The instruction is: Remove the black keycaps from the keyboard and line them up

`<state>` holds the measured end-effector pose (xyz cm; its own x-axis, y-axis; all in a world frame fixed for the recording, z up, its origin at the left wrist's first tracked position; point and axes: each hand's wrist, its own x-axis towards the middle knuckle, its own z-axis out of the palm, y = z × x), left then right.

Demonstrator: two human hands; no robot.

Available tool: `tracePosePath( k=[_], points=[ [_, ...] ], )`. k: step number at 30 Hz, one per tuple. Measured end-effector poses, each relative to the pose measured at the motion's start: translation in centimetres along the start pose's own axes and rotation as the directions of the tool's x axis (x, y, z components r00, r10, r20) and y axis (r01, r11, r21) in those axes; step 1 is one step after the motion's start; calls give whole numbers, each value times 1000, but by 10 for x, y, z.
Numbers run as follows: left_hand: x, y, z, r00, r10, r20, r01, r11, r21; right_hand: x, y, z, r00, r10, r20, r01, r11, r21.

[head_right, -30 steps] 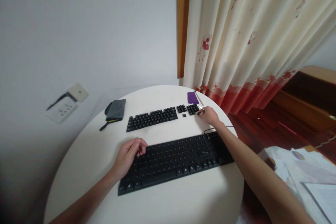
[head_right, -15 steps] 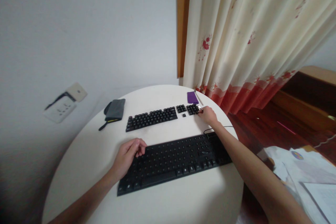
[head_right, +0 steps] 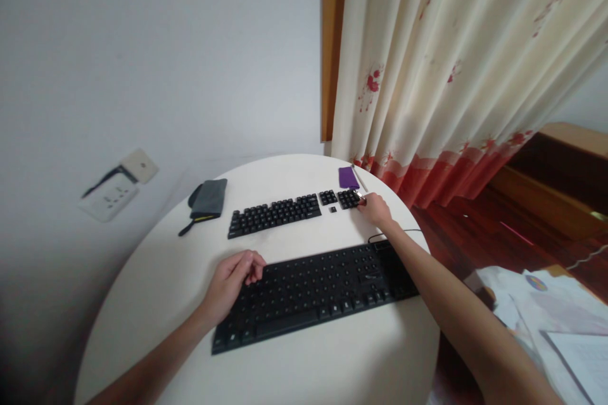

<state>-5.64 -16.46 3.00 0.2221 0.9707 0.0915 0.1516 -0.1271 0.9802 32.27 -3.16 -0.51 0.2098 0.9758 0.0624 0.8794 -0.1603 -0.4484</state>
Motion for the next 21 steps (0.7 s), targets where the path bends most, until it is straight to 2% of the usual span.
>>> tracePosePath(
  k=[4, 9, 14, 18, 21],
  points=[
    [0, 3, 0, 1000, 3, -3, -3, 1000, 9, -5, -1, -11, 1000, -22, -20, 22, 999, 38],
    [1, 0, -2, 1000, 9, -2, -9, 1000, 20, -31, 17, -48, 995, -30, -91, 38, 996, 85],
    [1, -4, -5, 1000, 13, -9, -12, 999, 32, -95, 57, -72, 989, -63, -131, 82, 986, 148],
    [2, -4, -6, 999, 15, -32, -14, 999, 47, -155, 80, -67, 991, -58, -120, 66, 995, 69],
    [3, -4, -6, 998, 16, -57, -13, 998, 54, -190, 83, -62, 996, -16, -83, 19, 999, 44]
  ],
)
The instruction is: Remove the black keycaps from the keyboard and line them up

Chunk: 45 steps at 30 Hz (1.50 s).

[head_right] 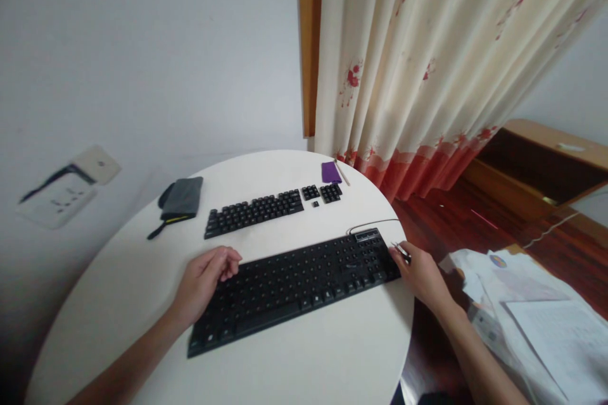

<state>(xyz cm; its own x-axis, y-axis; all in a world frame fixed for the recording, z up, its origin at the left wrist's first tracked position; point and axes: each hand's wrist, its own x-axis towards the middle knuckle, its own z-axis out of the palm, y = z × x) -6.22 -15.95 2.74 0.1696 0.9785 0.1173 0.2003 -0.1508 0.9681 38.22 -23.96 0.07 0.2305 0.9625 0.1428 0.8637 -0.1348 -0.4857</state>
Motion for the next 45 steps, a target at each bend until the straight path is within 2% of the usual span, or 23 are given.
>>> tracePosePath(
  k=[5, 11, 14, 21, 29, 35, 39, 41, 45],
  points=[
    [2, -2, 0, 1000, 2, -25, -2, 1000, 9, -27, -11, 1, 994, 103, 39, -99, 991, -93],
    [2, -4, 0, 999, 2, -34, -2, 1000, 7, -30, -22, 8, 978, 208, -18, -205, 941, -270],
    [2, -2, 1, 999, 9, -42, -10, 1000, 0, -31, -23, 13, 972, 233, -43, -235, 924, -303],
    [2, -3, 1, 999, 10, -45, -9, 1000, 11, -36, -20, 22, 986, 133, -100, -160, 925, -345],
    [2, -1, 1, 999, 22, -47, -21, 1000, 10, -40, -20, 27, 984, 93, -151, -145, 914, -379],
    [2, -2, 0, 999, 19, -40, -18, 1000, 14, -45, -19, 31, 977, 70, -201, -137, 929, -344],
    [2, -2, 0, 999, 14, -43, -13, 1000, 17, -37, -19, 17, 948, 48, -314, -124, 966, -226],
    [2, -2, 0, 999, 12, -41, -11, 1000, 22, -22, -24, 5, 930, 34, -367, -87, 988, -130],
    [2, 1, 1, 999, 13, -30, -12, 999, 31, 32, -47, -9, 931, -7, -366, 9, 1000, 3]
  ],
)
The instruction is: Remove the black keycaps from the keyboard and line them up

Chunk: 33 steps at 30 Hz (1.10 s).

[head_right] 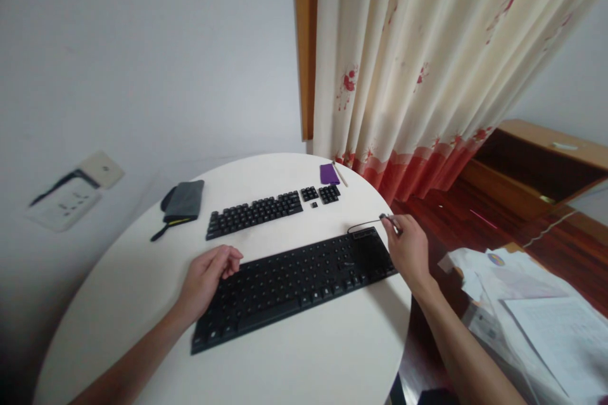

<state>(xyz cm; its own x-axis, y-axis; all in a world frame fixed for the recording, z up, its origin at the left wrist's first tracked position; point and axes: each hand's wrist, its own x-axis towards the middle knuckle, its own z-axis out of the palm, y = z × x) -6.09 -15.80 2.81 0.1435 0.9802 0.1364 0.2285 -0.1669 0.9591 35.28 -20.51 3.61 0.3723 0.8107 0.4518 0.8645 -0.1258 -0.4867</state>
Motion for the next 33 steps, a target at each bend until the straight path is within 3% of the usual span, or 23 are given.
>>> tracePosePath(
  k=[3, 6, 13, 25, 33],
  points=[
    [0, 1, -1, 1000, 2, -10, -2, 1000, 1, 41, -19, 26, 996, 34, 83, -35, 999, 9],
    [1, 0, -2, 1000, 1, -22, -2, 1000, -7, 71, -32, 60, 965, 132, 225, -104, 986, -133],
    [1, -1, -3, 1000, -5, -3, 5, 1000, -20, 96, -40, 111, 920, 170, 352, -96, 971, -219],
    [0, 6, -3, 1000, -6, 12, 6, 1000, -4, 99, -39, 125, 898, 164, 409, -55, 963, -266],
    [1, 1, -5, 1000, -7, 7, 7, 1000, -10, 98, -32, 120, 890, 122, 439, -24, 975, -223]
  ],
)
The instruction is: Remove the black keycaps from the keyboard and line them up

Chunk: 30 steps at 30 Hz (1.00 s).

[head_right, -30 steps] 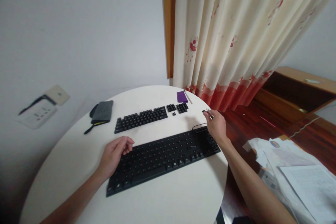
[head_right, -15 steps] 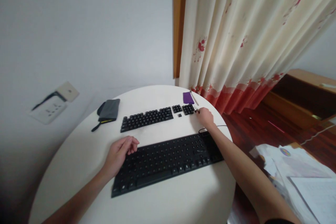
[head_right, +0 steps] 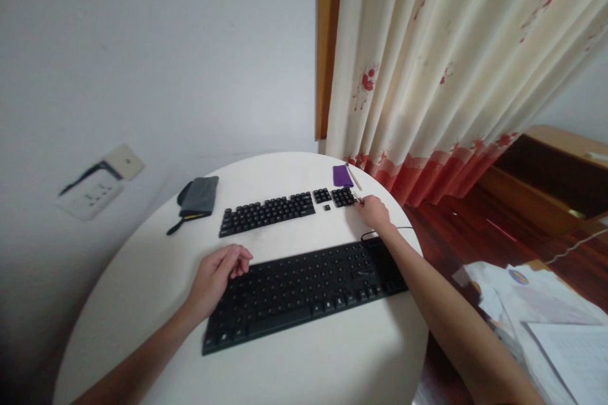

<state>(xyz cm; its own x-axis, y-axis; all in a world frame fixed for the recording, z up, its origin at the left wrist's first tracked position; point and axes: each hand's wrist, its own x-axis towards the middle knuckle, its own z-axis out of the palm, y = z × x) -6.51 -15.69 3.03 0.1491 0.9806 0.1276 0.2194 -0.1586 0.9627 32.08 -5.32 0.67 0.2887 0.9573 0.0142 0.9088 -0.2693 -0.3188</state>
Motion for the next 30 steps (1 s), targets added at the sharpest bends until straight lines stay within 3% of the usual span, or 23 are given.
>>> tracePosePath(
  k=[11, 30],
  points=[
    [0, -1, 1, 1000, 0, 10, 0, 1000, 3, 2, 2, -4, 994, -97, 51, 95, 995, 27],
    [-1, 0, 0, 1000, 11, 20, -11, 1000, -18, 6, 2, -3, 994, -103, 47, 100, 993, 69]
  ],
)
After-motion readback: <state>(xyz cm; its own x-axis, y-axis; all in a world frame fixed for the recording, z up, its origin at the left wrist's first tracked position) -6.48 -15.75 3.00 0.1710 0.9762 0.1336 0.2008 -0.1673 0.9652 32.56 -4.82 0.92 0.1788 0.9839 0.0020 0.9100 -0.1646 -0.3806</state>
